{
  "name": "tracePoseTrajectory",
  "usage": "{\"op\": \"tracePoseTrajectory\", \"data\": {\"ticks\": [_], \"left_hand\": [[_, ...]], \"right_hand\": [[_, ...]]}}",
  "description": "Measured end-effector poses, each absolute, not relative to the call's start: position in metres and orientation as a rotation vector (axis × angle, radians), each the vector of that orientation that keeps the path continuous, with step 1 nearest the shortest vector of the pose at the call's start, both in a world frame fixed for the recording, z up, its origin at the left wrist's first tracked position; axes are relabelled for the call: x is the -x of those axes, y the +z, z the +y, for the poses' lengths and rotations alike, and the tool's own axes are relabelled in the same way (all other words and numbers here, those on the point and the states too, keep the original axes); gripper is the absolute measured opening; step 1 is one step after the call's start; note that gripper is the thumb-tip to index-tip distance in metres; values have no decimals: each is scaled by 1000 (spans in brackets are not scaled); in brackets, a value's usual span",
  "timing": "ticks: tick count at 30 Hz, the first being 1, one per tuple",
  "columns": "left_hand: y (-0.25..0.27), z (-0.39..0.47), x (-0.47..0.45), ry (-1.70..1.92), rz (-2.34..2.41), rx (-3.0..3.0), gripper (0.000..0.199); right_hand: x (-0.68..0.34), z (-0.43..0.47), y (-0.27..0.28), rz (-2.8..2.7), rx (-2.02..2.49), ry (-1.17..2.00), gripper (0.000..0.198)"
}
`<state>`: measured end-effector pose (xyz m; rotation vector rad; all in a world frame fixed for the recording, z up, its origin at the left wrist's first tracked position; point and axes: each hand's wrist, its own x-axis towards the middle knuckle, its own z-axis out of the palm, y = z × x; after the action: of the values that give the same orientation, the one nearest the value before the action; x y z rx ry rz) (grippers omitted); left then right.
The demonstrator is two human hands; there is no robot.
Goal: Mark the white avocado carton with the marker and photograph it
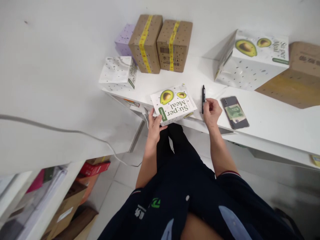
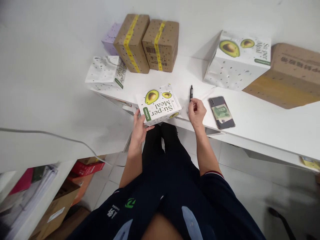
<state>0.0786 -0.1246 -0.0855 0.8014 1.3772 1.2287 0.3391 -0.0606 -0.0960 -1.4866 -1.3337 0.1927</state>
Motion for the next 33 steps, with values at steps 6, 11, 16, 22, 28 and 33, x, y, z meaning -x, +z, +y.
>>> {"op": "tracePoseTrajectory", "data": {"ticks": [6,11,16,22,28,33], "left_hand": [[-90,-123,-80,1244,1354,-819,92],[-87,-124,-85,1401,1367,-1077,102],[-81,-109,-83,1543,1345,-1366,115],[-108,-93,-70,1445,1297,-1534,114],[-119,-96,-67,1371,1336,-1609,107],[-111,-97,-72,1362,1378,-1605,105]], "right_hand": [[-338,-61,-95,-1306,1469,214,28],[-337,-62,-92,-1310,1496,209,28],[-336,-62,-92,-1259,1457,250,27],[-335,-62,-91,-1224,1435,294,25],[-336,-62,-92,-1224,1465,291,27],[-337,-61,-95,-1231,1438,291,27]]}}
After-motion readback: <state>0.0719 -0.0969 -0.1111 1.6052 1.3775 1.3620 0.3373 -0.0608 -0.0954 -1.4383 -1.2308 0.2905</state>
